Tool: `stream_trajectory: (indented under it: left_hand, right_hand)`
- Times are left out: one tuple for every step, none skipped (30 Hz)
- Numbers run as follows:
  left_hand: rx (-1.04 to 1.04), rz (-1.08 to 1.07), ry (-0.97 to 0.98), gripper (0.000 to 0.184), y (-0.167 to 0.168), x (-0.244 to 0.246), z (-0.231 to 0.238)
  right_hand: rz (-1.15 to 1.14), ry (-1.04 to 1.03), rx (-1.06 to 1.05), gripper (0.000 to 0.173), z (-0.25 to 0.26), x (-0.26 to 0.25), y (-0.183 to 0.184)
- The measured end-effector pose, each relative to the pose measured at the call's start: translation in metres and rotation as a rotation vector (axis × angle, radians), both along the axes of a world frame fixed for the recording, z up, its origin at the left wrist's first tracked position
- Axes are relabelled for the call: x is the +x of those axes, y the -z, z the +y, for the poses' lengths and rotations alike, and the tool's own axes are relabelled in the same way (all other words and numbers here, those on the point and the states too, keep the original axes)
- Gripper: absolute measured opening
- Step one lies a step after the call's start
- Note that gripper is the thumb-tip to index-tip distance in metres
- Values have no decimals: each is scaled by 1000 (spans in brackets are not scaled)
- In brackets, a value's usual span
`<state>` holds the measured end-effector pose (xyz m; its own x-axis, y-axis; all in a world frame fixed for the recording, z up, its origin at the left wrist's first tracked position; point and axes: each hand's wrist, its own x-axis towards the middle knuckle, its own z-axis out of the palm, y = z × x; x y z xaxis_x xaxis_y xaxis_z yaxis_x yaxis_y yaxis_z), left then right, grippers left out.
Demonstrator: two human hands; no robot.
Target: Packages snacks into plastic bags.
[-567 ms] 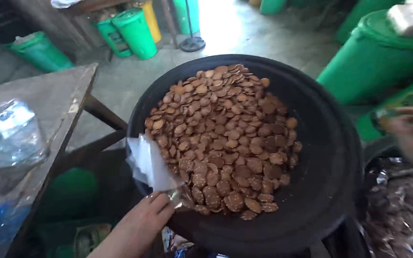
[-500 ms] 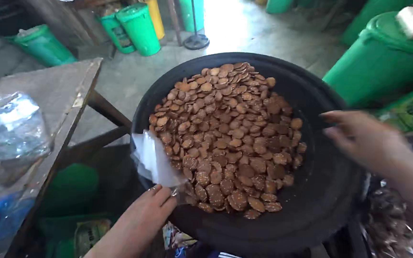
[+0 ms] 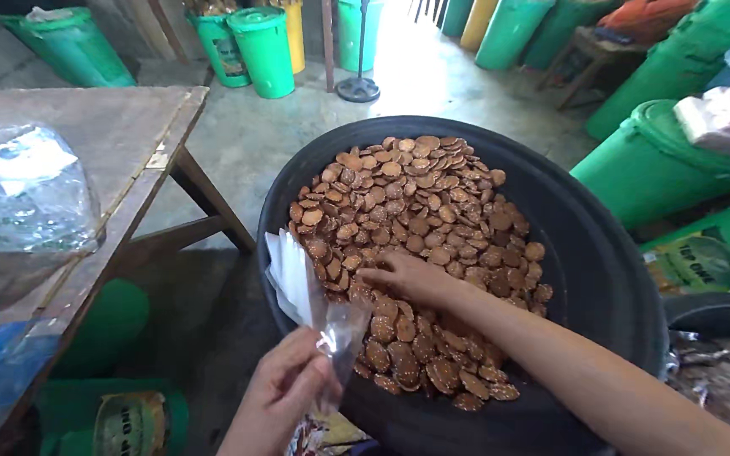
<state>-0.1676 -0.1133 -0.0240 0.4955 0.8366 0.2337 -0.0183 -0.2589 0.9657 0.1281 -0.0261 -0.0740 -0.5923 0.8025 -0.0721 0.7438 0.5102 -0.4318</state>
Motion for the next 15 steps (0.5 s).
stream_trajectory:
  left_hand:
    - [-65, -105, -24, 25, -6, 5, 8]
    - [-98, -195, -50, 22, -15, 13, 16]
    - [-109, -270, -89, 21, -25, 24, 25]
    - [-107, -336, -121, 23, -35, 38, 33]
    - [-98, -403, -160, 25, -41, 54, 41]
    - [-89, -481, -187, 27, -44, 71, 50]
    - [-86, -558, -203, 28, -43, 87, 58]
    - [-92, -613, -215, 28, -42, 101, 67]
    - [-92, -639, -223, 27, -43, 114, 75]
    - [-88, -633, -233, 25, -45, 125, 81]
    - [-76, -595, -241, 22, -49, 134, 86]
    - [-39, -509, -244, 17, -53, 141, 89]
    - [13, -405, -244, 14, -54, 145, 91]
    - [82, -282, -250, 21, -52, 147, 93]
    - [158, -151, -254, 32, -47, 147, 95]
  right_hand:
    - [23, -16, 40, 42, 0, -2, 0]
    - [24, -21, 58, 38, 1, -5, -2]
    - [24, -19, 67, 35, 2, -10, -3]
    - [36, -13, 73, 33, 4, -15, -5]
    - [47, 3, 46, 32, 5, -20, -8]
    - [39, 27, 5, 31, 6, -24, -14]
    - [15, 68, -65, 34, 5, -27, -27]
    - [-18, 129, -130, 38, 3, -28, -43]
    - [-50, 192, -158, 41, -1, -25, -55]
    - [-102, 261, -183, 41, -6, -18, -63]
    - [-227, 325, -222, 40, -10, -12, -72]
    - [-361, 379, -275, 40, -14, -5, -75]
    - [-487, 426, -357, 43, -17, -1, -71]
    - [-588, 470, -451, 46, -20, 3, -61]
    - [-650, 496, -512, 49, -23, 7, -49]
